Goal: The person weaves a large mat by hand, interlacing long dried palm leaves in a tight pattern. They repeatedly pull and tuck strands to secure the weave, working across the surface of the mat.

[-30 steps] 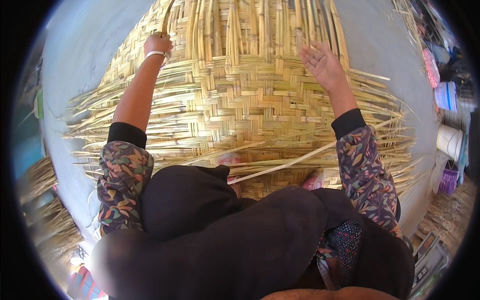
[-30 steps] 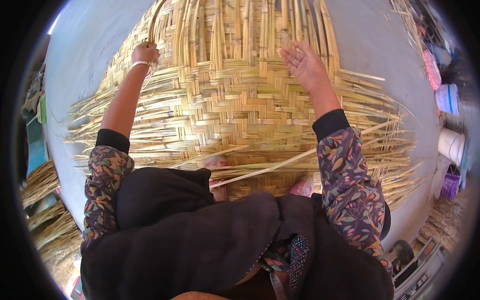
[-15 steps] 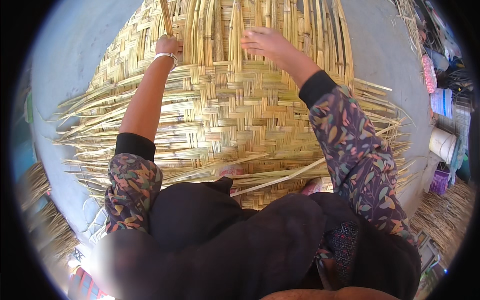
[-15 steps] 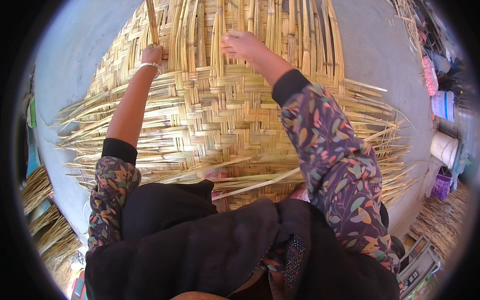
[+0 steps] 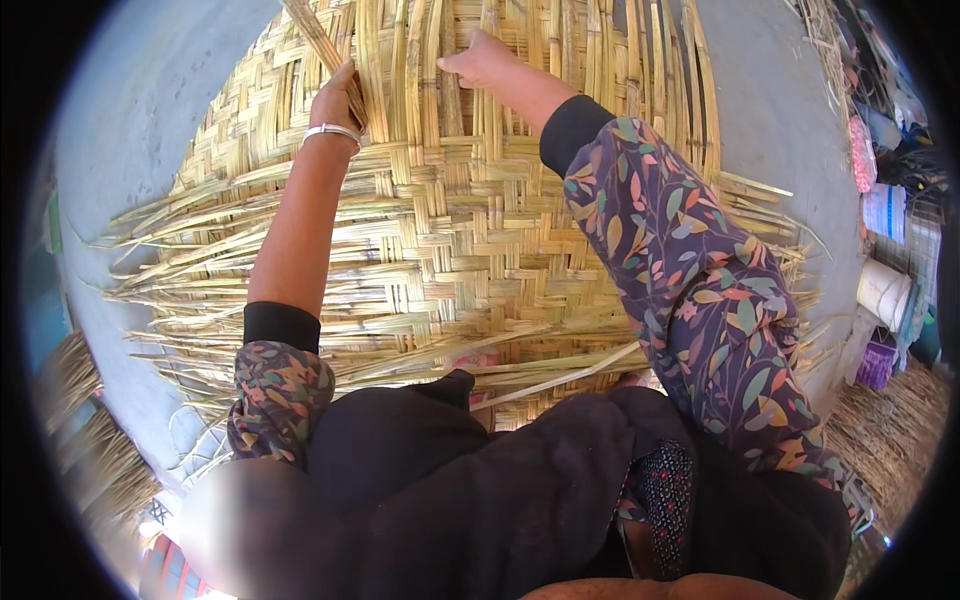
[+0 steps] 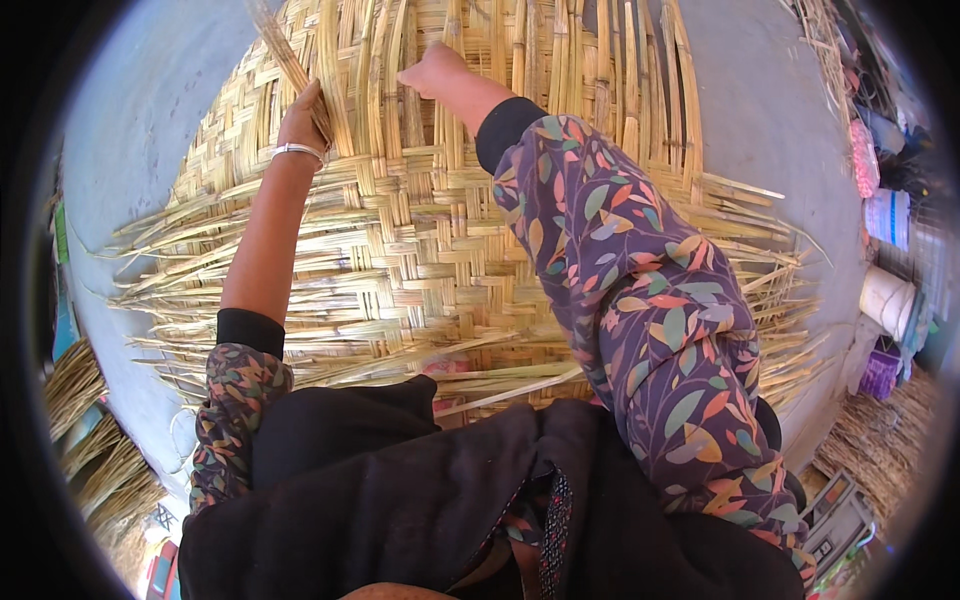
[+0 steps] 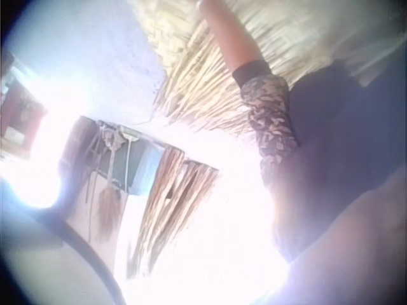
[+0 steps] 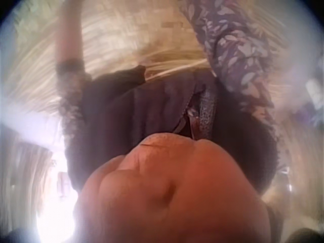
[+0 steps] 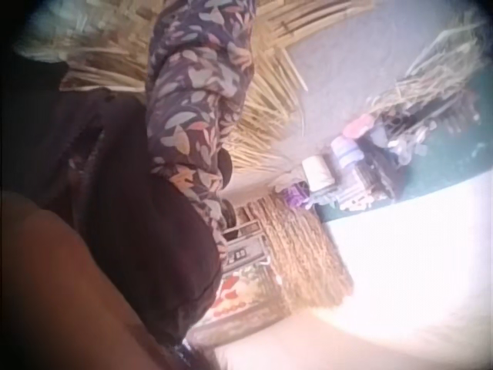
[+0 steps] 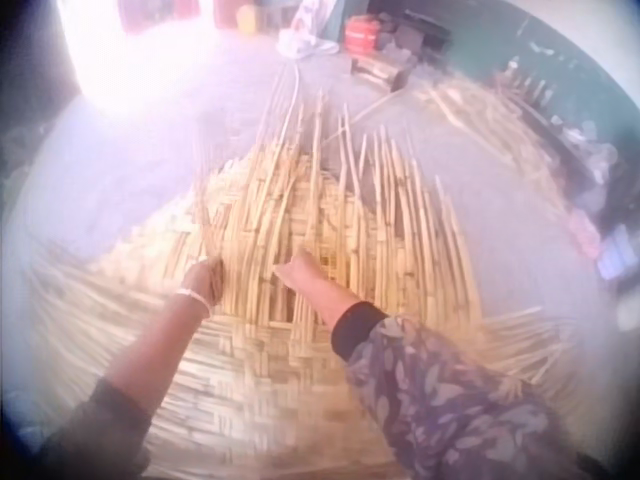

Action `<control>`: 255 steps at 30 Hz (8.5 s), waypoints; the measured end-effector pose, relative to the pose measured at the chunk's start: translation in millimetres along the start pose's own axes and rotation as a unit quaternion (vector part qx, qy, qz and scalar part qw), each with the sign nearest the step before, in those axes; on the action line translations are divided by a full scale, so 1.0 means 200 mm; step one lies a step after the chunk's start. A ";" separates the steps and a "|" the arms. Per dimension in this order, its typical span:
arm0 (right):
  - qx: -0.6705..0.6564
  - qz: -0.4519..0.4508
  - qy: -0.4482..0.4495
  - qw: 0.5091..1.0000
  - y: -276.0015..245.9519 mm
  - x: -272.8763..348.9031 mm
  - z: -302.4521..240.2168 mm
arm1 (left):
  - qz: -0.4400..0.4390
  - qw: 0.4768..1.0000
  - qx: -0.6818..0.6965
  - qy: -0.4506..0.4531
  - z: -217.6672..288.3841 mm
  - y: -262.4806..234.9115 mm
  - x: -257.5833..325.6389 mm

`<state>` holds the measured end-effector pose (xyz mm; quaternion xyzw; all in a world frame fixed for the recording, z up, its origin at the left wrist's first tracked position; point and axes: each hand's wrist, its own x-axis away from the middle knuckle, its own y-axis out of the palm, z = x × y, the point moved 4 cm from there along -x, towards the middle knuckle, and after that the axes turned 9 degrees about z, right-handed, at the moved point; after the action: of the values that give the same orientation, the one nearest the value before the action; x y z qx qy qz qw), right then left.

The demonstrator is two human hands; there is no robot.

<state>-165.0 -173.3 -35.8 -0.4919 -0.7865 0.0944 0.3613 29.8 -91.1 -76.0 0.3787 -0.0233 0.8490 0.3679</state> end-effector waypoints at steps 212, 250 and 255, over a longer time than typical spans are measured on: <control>0.031 0.116 -0.030 0.992 -0.47 0.03 0.36 | -0.171 0.823 -0.485 0.242 -0.37 0.50 0.27; -0.212 0.365 0.061 0.905 -0.49 0.53 0.83 | -0.203 0.746 -0.487 0.406 -0.47 0.45 0.45; -0.021 0.425 -0.030 0.904 -0.50 0.62 0.75 | -0.160 0.580 -0.545 0.584 -0.56 0.39 0.57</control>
<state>-367.1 -87.7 -33.9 -0.7840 -0.5149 0.2372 0.2529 -140.8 -42.2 -61.8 -0.4729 -0.2007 0.6420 0.5691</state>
